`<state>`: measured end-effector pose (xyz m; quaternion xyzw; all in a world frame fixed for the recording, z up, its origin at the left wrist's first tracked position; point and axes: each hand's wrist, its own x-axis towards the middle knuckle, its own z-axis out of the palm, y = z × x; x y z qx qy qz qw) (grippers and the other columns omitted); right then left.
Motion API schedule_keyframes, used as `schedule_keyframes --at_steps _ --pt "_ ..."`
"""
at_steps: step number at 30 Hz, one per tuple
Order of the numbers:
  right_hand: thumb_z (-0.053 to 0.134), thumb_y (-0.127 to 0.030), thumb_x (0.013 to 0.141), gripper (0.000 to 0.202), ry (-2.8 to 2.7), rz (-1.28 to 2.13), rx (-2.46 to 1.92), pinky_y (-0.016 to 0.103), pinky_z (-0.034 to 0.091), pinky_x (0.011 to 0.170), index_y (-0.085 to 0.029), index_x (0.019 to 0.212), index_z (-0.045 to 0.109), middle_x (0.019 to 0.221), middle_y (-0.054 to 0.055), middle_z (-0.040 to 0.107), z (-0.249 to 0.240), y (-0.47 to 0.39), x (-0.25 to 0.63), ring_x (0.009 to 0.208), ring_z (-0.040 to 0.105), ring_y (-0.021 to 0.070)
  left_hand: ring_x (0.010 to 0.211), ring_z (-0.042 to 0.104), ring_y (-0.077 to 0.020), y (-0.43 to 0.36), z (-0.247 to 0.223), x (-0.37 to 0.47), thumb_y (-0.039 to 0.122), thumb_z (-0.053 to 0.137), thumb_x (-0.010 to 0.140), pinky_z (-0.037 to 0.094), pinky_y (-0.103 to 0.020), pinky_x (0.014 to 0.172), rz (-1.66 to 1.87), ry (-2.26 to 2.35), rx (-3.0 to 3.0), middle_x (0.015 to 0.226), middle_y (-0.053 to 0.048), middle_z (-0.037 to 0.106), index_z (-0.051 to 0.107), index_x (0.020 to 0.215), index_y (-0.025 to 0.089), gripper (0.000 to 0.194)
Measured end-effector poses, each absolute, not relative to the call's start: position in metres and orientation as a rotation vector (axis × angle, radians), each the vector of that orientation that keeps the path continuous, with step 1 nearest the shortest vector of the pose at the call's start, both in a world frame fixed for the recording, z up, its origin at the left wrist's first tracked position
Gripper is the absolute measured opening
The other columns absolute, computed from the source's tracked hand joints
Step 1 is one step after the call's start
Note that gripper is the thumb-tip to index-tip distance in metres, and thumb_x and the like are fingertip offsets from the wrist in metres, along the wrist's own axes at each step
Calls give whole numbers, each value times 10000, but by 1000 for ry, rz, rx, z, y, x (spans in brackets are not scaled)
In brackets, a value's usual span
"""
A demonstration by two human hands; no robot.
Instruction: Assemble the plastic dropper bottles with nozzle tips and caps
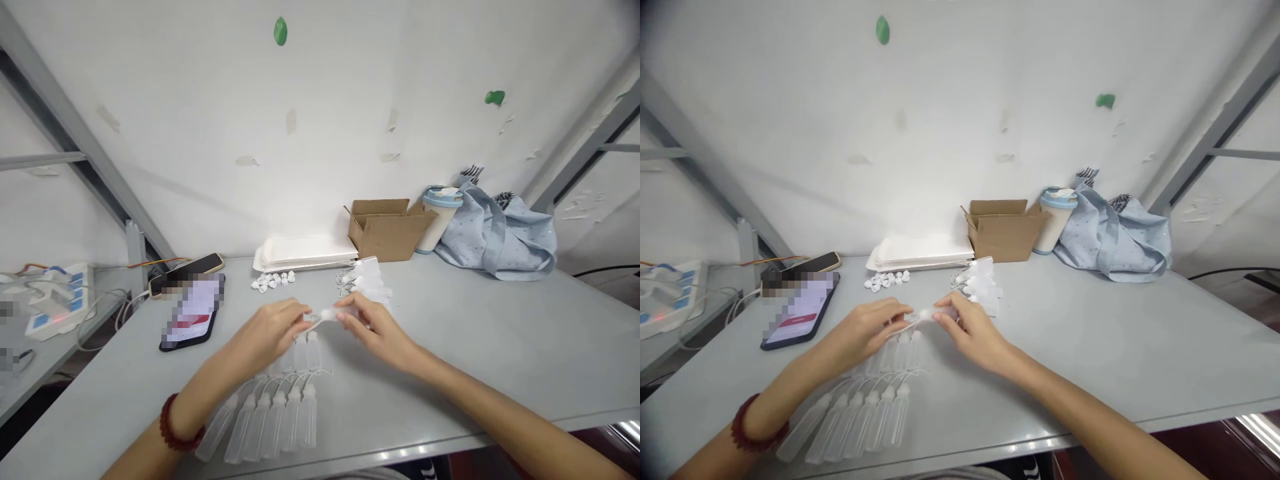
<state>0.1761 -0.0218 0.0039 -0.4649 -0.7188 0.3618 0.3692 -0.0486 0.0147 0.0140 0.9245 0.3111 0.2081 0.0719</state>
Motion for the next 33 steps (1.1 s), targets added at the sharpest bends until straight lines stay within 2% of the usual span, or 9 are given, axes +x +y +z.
schedule_keyframes --at_steps 2,4,7,9,12,15,23,29,33 --pt "433 -353 915 202 -1991 498 -1252 290 408 593 -180 1001 494 798 51 605 5 -14 188 617 519 153 831 603 -195 31 15 -64 237 378 947 465 -305 740 642 1168 2750 921 -75 644 591 1013 160 236" --pt "426 -313 909 154 -2045 233 -1323 314 424 636 -185 976 476 890 91 633 5 -5 199 705 566 192 841 594 -217 47 14 -80 213 356 928 462 -342 766 615 1412 2711 941 -94 635 614 975 158 269" --pt "457 -255 876 65 -2134 29 -1504 304 416 622 -195 899 456 918 101 636 8 4 210 785 594 228 832 586 -257 65 9 -97 213 373 898 456 -385 768 573 1545 2680 894 -125 624 645 919 130 285" --pt "490 -215 843 52 -2199 -48 -1605 287 398 595 -198 870 449 925 97 635 10 7 213 766 595 224 844 587 -272 72 3 -102 224 394 886 454 -400 784 540 1573 2672 896 -132 621 650 955 120 285" --pt "518 -171 804 81 -2257 -122 -1699 271 372 567 -200 845 454 876 85 631 13 7 213 725 581 213 879 587 -276 77 -6 -103 228 414 879 450 -399 814 502 1564 2671 931 -131 617 647 1037 134 297" --pt "523 -132 795 83 -2304 -144 -1755 277 380 603 -196 804 471 830 81 624 15 7 213 798 575 231 890 589 -272 80 -13 -102 225 422 878 449 -394 829 477 1536 2671 953 -133 614 662 1042 145 301" --pt "559 -130 795 54 -2357 -166 -1841 309 402 672 -173 788 526 887 109 599 16 11 218 872 547 258 867 603 -250 83 -17 -99 170 403 854 461 -367 815 418 1493 2649 947 -121 618 684 1016 158 325" --pt "531 -107 807 58 -2386 -159 -1834 313 410 682 -164 802 535 895 110 590 17 6 214 872 542 256 808 604 -235 77 -11 -99 189 457 814 454 -337 760 392 1483 2615 877 -97 642 687 888 172 242" --pt "532 -102 795 74 -2432 -166 -1817 317 407 672 -173 775 529 855 101 591 18 4 217 837 543 254 718 590 -225 76 -7 -98 185 488 765 435 -320 689 411 1501 2558 748 -72 636 653 735 176 169"
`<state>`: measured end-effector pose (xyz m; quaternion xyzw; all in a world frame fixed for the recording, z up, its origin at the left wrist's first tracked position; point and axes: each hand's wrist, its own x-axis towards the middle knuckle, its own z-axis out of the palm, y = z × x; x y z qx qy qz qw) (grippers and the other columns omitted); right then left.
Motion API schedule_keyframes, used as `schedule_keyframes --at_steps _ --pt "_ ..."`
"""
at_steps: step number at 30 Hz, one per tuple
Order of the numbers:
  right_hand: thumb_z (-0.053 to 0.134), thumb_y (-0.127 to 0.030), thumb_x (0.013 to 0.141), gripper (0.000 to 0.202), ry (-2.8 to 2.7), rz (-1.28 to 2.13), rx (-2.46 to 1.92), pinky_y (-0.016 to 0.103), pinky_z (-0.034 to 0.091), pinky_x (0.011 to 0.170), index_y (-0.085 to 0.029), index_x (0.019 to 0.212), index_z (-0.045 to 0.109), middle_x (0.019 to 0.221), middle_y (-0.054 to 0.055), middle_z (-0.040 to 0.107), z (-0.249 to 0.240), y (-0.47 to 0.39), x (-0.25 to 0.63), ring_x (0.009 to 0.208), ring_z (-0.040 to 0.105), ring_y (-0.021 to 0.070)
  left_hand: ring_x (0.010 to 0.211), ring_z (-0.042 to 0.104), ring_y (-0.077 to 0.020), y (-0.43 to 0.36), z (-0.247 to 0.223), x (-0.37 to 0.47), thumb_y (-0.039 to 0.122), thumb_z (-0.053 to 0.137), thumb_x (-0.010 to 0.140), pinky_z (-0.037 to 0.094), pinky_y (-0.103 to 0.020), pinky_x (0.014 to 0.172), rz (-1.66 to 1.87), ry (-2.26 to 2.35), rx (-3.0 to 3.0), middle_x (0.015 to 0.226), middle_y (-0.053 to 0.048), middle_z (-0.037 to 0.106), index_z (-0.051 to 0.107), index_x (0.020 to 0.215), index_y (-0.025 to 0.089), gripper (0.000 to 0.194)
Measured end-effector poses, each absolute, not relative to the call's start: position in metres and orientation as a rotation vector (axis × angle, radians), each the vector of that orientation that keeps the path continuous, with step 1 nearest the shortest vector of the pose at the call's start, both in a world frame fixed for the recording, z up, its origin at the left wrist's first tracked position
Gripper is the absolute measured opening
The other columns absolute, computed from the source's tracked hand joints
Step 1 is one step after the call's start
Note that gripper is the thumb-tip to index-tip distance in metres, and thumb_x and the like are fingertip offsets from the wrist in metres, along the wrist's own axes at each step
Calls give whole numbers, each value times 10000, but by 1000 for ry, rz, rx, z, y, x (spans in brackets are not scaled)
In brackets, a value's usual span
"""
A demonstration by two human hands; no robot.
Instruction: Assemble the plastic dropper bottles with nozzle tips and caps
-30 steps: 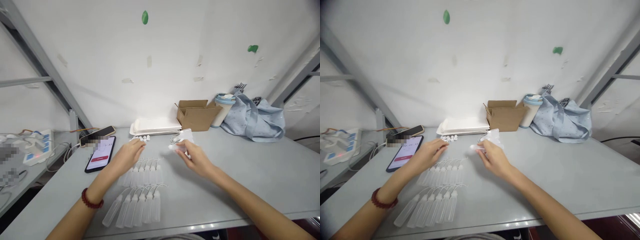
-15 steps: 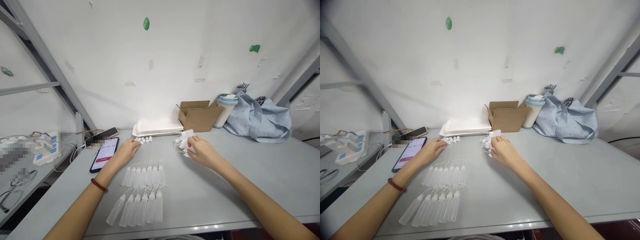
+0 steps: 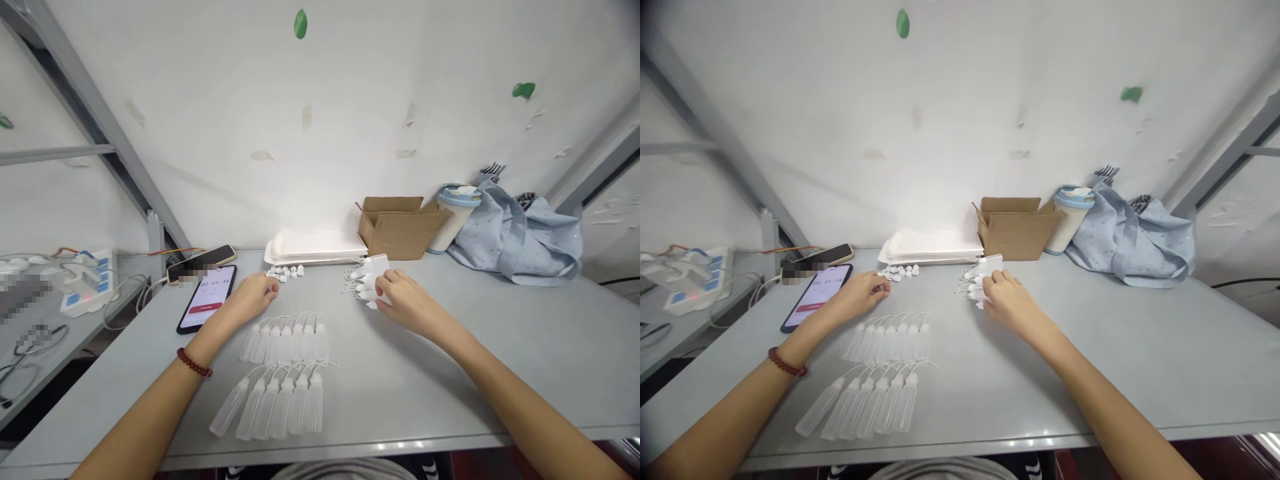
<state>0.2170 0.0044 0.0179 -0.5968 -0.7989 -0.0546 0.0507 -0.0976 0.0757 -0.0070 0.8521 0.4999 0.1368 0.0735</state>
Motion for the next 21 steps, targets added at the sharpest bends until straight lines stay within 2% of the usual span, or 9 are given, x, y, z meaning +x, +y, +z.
schedule_keyframes --at_steps 3,6,8,10,12,16,21 --pt "530 -105 789 78 -2400 -181 -1758 319 412 665 -180 771 524 840 96 588 19 3 219 836 544 258 680 587 -210 74 0 -96 213 521 739 429 -302 659 472 1504 2470 678 -44 628 603 674 177 111" --pt "491 -122 828 74 -2312 -107 -1558 318 423 666 -184 796 515 842 90 580 18 -4 209 808 540 237 684 601 -192 69 9 -95 291 537 758 446 -288 660 553 1478 2362 691 -26 642 575 695 180 133" --pt "450 -129 868 90 -2309 77 -1343 306 436 686 -184 841 516 854 78 572 15 -14 196 795 539 207 727 612 -179 65 15 -94 330 546 766 468 -280 685 629 1450 2286 765 -27 652 569 776 175 157" --pt "423 -130 898 143 -2422 346 -1125 291 447 722 -183 978 529 900 70 569 11 -25 180 810 546 181 778 613 -178 60 19 -91 356 553 770 484 -284 706 712 1375 2183 836 -36 641 570 898 164 232" --pt "404 -136 919 214 -2524 448 -1035 291 445 719 -189 1078 537 907 71 558 5 -34 166 800 541 177 790 604 -182 55 21 -86 373 540 784 490 -298 706 743 1295 2098 848 -40 621 567 1030 152 332" --pt "389 -159 944 250 -2624 416 -1046 285 421 687 -183 1125 560 854 67 550 -6 -39 155 767 517 180 716 579 -168 50 20 -76 397 479 835 473 -316 701 679 1245 2074 804 -24 589 569 1168 146 427" --pt "382 -195 959 223 -2684 374 -1074 263 378 646 -185 1074 572 811 49 547 -10 -33 156 721 498 163 652 565 -149 46 17 -68 436 471 853 474 -331 709 748 1168 1903 733 0 546 607 1131 123 440"
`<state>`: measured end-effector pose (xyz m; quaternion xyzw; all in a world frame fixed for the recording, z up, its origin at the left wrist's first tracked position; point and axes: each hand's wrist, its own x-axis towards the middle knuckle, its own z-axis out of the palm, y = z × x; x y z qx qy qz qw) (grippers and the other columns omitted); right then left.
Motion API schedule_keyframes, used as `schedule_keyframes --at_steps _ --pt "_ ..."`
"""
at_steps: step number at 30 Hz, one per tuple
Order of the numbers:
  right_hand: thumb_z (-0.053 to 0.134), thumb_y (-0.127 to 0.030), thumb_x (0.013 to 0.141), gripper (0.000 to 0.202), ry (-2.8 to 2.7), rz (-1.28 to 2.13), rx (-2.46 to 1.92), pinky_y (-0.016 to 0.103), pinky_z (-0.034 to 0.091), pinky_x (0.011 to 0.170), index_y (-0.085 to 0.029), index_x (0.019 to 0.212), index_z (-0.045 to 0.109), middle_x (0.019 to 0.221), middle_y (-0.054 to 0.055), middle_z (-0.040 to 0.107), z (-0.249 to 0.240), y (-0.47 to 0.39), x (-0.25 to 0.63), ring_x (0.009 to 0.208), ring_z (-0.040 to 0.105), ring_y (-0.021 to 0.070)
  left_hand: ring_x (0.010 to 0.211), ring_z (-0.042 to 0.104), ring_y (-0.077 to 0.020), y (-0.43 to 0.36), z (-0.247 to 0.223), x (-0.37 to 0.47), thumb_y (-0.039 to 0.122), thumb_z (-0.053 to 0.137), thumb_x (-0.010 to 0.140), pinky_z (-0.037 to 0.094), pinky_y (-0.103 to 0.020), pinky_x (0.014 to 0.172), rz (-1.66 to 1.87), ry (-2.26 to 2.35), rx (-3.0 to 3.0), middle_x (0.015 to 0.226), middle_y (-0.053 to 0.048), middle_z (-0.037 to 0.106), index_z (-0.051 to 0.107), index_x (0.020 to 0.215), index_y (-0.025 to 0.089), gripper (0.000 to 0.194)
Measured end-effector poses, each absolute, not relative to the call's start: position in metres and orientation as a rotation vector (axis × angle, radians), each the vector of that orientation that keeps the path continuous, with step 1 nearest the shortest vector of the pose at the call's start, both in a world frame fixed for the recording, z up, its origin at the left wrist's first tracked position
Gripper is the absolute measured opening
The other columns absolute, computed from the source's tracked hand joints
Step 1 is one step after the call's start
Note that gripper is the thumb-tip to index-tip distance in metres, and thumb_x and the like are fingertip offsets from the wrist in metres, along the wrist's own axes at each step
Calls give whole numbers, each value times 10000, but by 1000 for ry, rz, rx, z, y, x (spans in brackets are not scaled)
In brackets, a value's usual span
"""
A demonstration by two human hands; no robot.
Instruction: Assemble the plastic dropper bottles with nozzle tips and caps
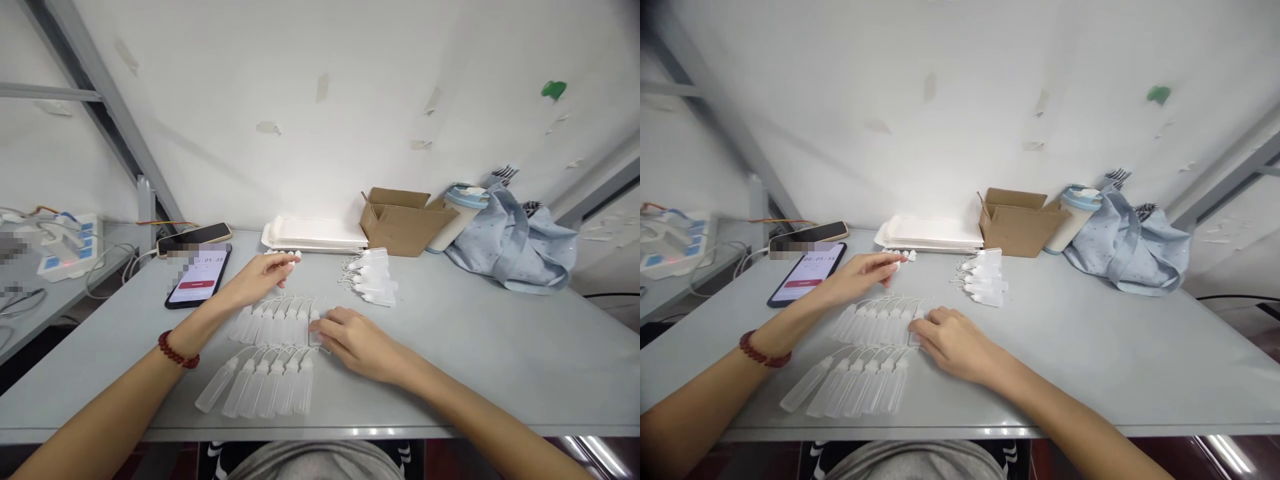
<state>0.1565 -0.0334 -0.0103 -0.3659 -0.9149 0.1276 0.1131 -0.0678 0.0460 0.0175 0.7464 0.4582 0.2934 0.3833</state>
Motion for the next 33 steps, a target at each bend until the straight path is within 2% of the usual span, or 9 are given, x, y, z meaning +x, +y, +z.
schedule_keyframes --at_steps 7,11,14,18,21,23,26,29,33 --pt "372 -262 973 226 -2667 327 -1231 245 318 602 -188 998 584 780 35 530 -8 -28 161 664 474 143 765 535 -144 40 12 -60 417 581 814 488 -314 727 873 1008 1605 968 -49 564 601 1050 157 352" --pt "473 -327 928 170 -2641 316 -1349 245 302 605 -198 986 568 800 40 545 -8 -27 163 704 494 159 760 531 -131 37 9 -57 393 621 806 469 -298 735 837 948 1531 921 -23 553 601 1008 176 297" --pt "503 -234 884 109 -2559 291 -1433 246 278 581 -196 972 555 758 28 532 -10 -24 165 662 474 156 733 533 -117 35 10 -56 365 650 795 442 -288 762 799 962 1512 830 9 556 608 961 188 247" --pt "448 -122 844 114 -2297 334 -1379 245 292 583 -191 909 512 764 22 521 -11 -21 169 642 455 143 718 524 -109 32 12 -53 328 706 749 419 -273 761 782 980 1469 792 18 578 619 878 177 218" --pt "448 -146 854 75 -2025 534 -1209 234 308 566 -203 808 432 739 1 516 -5 -25 169 619 441 125 721 526 -110 29 12 -50 314 718 739 410 -268 752 769 962 1418 759 22 581 625 871 172 215" --pt "474 -202 873 120 -1853 760 -1121 231 313 552 -215 786 392 728 -8 540 0 -29 168 601 433 117 718 530 -109 26 12 -46 296 723 734 406 -262 745 742 928 1380 736 25 589 631 874 169 211" --pt "485 -270 905 165 -1669 1118 -979 238 321 560 -226 801 365 779 8 608 7 -36 165 639 448 120 727 548 -108 20 14 -39 278 743 716 407 -252 742 701 868 1308 740 19 613 647 873 163 217" --pt "478 -307 927 172 -1560 1405 -839 238 318 552 -236 838 348 753 -4 614 10 -37 163 616 419 114 762 569 -112 13 18 -35 294 759 709 416 -246 758 716 824 1236 784 11 636 665 881 173 230" --pt "476 -341 929 188 -1505 1610 -748 234 301 523 -246 868 326 739 -5 634 9 -35 163 568 369 107 767 578 -112 8 23 -35 305 761 712 426 -236 749 782 782 1205 806 2 655 676 890 183 232"
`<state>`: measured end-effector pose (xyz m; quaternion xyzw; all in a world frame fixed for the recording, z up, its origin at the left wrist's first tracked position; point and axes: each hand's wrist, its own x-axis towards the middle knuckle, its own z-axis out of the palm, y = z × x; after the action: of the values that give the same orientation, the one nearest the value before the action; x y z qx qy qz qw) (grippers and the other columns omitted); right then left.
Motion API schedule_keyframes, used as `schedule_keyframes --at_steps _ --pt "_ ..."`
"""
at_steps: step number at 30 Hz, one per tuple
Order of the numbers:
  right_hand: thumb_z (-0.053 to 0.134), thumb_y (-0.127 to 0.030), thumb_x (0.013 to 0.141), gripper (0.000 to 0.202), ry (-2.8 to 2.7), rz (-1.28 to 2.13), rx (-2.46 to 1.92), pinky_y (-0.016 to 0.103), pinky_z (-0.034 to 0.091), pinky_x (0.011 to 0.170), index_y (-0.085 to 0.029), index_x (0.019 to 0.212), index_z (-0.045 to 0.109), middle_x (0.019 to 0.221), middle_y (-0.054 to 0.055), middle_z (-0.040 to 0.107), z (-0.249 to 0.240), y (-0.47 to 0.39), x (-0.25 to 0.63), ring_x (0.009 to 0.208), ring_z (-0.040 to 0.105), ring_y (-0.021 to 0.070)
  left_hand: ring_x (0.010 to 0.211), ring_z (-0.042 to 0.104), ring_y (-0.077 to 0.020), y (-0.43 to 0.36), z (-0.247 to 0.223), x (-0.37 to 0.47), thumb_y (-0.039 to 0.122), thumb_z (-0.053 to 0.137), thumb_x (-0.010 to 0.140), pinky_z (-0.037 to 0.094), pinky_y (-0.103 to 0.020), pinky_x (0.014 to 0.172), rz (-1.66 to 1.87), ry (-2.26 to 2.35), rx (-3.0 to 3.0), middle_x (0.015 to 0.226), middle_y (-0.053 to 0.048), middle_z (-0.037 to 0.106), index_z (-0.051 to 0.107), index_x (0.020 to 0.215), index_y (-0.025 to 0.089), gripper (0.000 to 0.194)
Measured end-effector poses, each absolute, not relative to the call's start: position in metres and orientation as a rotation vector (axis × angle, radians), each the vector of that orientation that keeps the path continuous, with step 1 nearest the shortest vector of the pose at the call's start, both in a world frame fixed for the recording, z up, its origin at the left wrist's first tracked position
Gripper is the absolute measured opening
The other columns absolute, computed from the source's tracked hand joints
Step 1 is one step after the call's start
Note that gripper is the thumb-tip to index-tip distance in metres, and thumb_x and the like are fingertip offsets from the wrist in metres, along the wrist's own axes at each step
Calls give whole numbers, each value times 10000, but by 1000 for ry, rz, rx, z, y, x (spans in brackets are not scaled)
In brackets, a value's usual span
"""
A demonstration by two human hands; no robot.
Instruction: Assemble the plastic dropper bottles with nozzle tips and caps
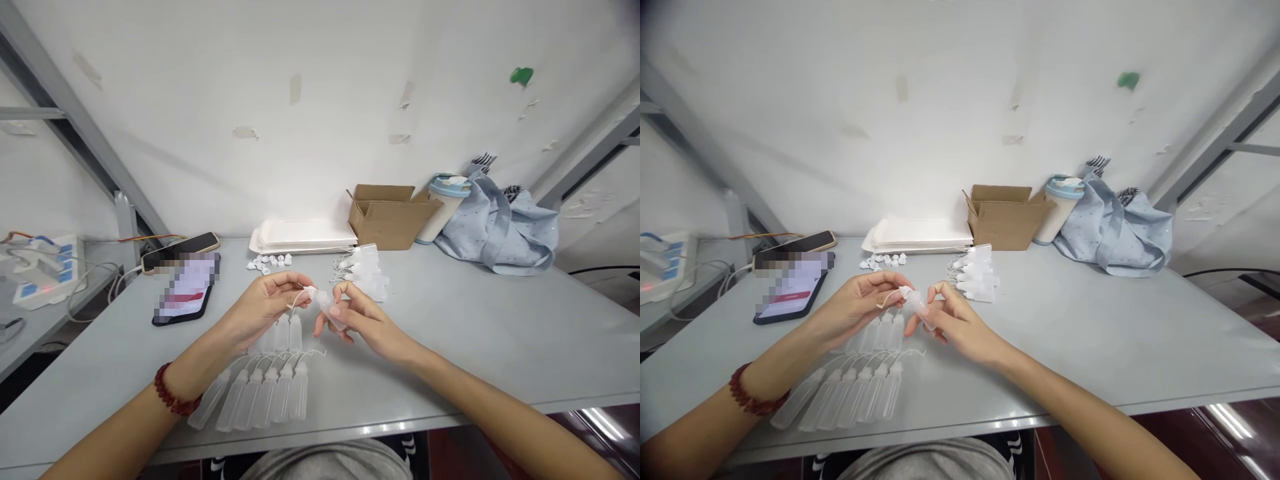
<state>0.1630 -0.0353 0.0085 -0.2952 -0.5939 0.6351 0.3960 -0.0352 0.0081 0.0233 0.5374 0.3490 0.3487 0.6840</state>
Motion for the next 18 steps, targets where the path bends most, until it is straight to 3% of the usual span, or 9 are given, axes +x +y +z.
schedule_keyframes --at_steps 9,16,18 --pt "484 -404 917 235 -1557 1772 -726 228 229 501 -253 942 305 729 -28 613 5 -32 165 503 297 85 731 582 -112 7 25 -38 298 735 738 436 -233 703 748 801 1442 792 5 665 670 862 178 184" --pt "390 -320 954 126 -1965 1045 -983 293 345 659 -224 955 309 804 17 542 -1 -34 165 695 450 144 644 566 -120 6 29 -36 312 735 708 445 -253 646 703 906 1529 676 14 634 651 768 157 187" --pt "385 -306 950 116 -2018 994 -1003 299 352 662 -219 957 308 796 15 519 -3 -34 165 698 450 148 633 558 -124 5 27 -35 323 735 700 447 -262 642 690 911 1528 662 13 624 646 757 154 199"
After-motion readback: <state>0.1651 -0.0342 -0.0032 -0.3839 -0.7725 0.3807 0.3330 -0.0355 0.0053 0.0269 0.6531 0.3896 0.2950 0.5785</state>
